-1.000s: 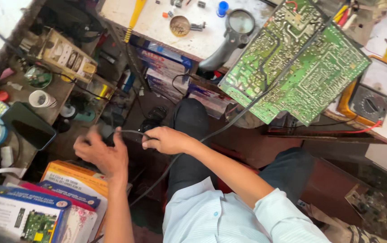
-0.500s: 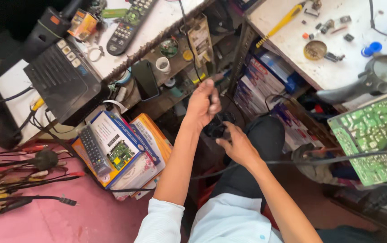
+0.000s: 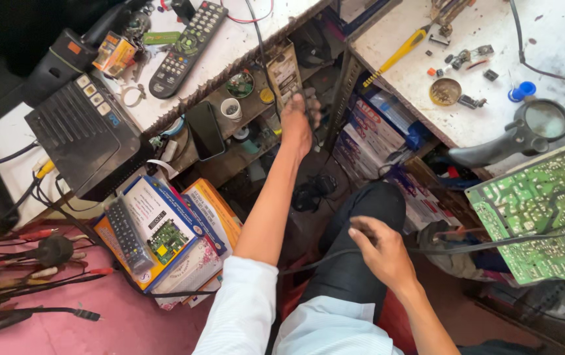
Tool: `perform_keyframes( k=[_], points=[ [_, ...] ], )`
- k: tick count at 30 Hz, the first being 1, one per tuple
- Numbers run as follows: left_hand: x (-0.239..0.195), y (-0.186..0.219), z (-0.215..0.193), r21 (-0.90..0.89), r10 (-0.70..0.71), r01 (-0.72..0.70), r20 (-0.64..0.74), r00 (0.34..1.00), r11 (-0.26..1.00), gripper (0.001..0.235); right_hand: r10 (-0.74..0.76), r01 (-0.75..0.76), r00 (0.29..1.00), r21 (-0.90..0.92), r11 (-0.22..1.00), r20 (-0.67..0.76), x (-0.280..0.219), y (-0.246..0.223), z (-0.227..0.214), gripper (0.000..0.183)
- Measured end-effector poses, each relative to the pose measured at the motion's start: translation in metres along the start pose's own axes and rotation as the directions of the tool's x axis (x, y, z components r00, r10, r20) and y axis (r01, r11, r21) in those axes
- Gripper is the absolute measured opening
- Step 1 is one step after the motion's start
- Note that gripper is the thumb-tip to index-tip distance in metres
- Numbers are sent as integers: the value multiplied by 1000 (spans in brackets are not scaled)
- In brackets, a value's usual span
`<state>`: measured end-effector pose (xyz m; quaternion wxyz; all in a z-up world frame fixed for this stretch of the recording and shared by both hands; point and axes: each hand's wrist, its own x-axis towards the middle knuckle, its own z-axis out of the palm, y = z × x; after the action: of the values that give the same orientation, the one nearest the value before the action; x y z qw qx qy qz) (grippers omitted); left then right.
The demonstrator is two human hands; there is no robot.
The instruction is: The person uses a magnifying glass to closely view a green circuit board, then uses a multimeter with red and black probes to test various points on the board and a small component. The person handles the probes and board throughout the clip.
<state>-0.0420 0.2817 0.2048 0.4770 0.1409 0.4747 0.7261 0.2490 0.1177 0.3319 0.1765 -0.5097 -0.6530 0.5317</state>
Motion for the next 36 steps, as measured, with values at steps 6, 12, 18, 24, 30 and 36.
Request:
perform_keyframes(
  k=[6, 12, 18, 24, 30, 36],
  points=[
    [55, -25, -6, -259, -58, 40, -61, 996, 965, 32, 19, -20, 999, -13, 1000, -27, -24, -1, -6, 30],
    [67, -29, -4, -253, -44, 16, -102, 994, 967, 34, -21, 21, 1000, -84, 996, -1, -36, -1, -10, 29],
    [63, -19, 0, -316, -97, 52, -130, 987, 947, 36, -23, 22, 1000, -92, 996, -2, -40, -4, -11, 29],
    [58, -13, -1, -283, -103, 67, -116, 988, 957, 39, 7, -8, 1000, -110, 994, -8, -41, -7, -14, 29],
    [77, -4, -4, -273, -134, 85, -163, 977, 958, 39, 12, -12, 1000, -127, 992, -7, -43, -8, -16, 28],
    [96, -7, -14, -74, -17, 0, -231, 973, 997, 28, -150, 138, 987, -163, 977, -64, -53, -3, -23, 25]
  ],
)
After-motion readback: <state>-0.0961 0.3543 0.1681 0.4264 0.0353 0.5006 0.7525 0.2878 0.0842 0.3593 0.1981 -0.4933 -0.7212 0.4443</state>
